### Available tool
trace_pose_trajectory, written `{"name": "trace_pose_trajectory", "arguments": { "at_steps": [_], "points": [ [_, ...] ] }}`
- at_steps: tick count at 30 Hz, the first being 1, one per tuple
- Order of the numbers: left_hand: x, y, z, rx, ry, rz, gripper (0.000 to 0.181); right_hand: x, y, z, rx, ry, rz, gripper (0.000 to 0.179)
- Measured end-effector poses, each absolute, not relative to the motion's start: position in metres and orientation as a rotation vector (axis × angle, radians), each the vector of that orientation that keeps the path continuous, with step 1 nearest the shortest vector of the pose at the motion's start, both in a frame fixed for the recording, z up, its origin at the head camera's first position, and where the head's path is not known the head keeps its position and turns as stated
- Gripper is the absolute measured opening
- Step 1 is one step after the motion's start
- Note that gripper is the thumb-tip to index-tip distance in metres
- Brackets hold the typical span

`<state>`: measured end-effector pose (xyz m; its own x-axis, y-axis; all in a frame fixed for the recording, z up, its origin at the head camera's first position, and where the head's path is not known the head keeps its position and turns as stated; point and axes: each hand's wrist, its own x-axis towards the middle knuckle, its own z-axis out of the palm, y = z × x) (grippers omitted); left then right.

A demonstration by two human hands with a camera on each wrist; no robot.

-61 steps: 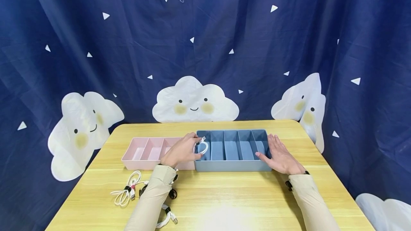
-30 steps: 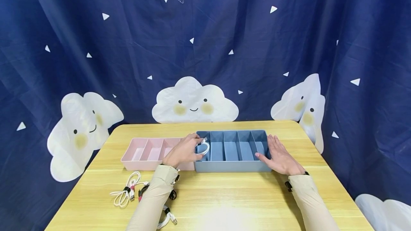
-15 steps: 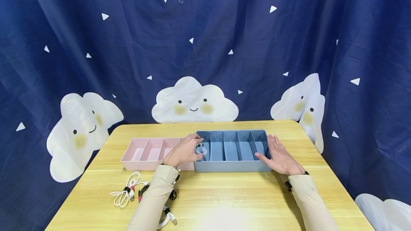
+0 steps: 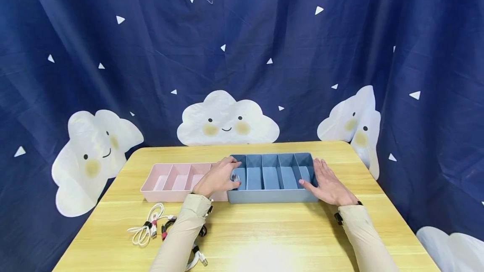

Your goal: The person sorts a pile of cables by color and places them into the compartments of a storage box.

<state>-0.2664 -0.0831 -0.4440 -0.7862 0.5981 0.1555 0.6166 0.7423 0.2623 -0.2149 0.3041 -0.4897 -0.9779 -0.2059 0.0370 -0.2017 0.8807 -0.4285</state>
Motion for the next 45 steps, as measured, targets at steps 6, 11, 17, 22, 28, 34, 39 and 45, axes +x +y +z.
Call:
{"name": "trace_pose_trajectory", "arguments": {
  "at_steps": [6,11,17,22,28,34,39,45],
  "points": [
    [-0.266,-0.085,-0.444,-1.004,-2.868,-0.464,0.066,-0.215,0.304,-0.490,-0.326,3.028,-0.692,0.107],
    [-0.266,-0.086,-0.443,-0.994,-2.871,-0.456,0.066,-0.215,0.304,-0.488,-0.325,3.027,-0.698,0.107],
    [-0.265,-0.089,-0.442,-0.983,-2.865,-0.463,0.065,-0.215,0.304,-0.488,-0.330,3.031,-0.691,0.107],
    [-0.263,-0.092,-0.439,-0.982,-2.863,-0.451,0.063,-0.215,0.303,-0.488,-0.331,3.027,-0.696,0.107],
    [-0.262,-0.097,-0.434,-1.003,-2.838,-0.455,0.062,-0.214,0.303,-0.487,-0.325,3.024,-0.697,0.108],
    [-0.262,-0.104,-0.432,-0.992,-2.815,-0.467,0.061,-0.214,0.303,-0.486,-0.340,3.034,-0.697,0.107],
    [-0.261,-0.110,-0.431,-0.960,-2.817,-0.530,0.062,-0.214,0.303,-0.487,-0.348,3.040,-0.694,0.106],
    [-0.257,-0.117,-0.429,-0.953,-2.771,-0.505,0.059,-0.214,0.305,-0.487,-0.340,3.033,-0.693,0.106]
  ]
}}
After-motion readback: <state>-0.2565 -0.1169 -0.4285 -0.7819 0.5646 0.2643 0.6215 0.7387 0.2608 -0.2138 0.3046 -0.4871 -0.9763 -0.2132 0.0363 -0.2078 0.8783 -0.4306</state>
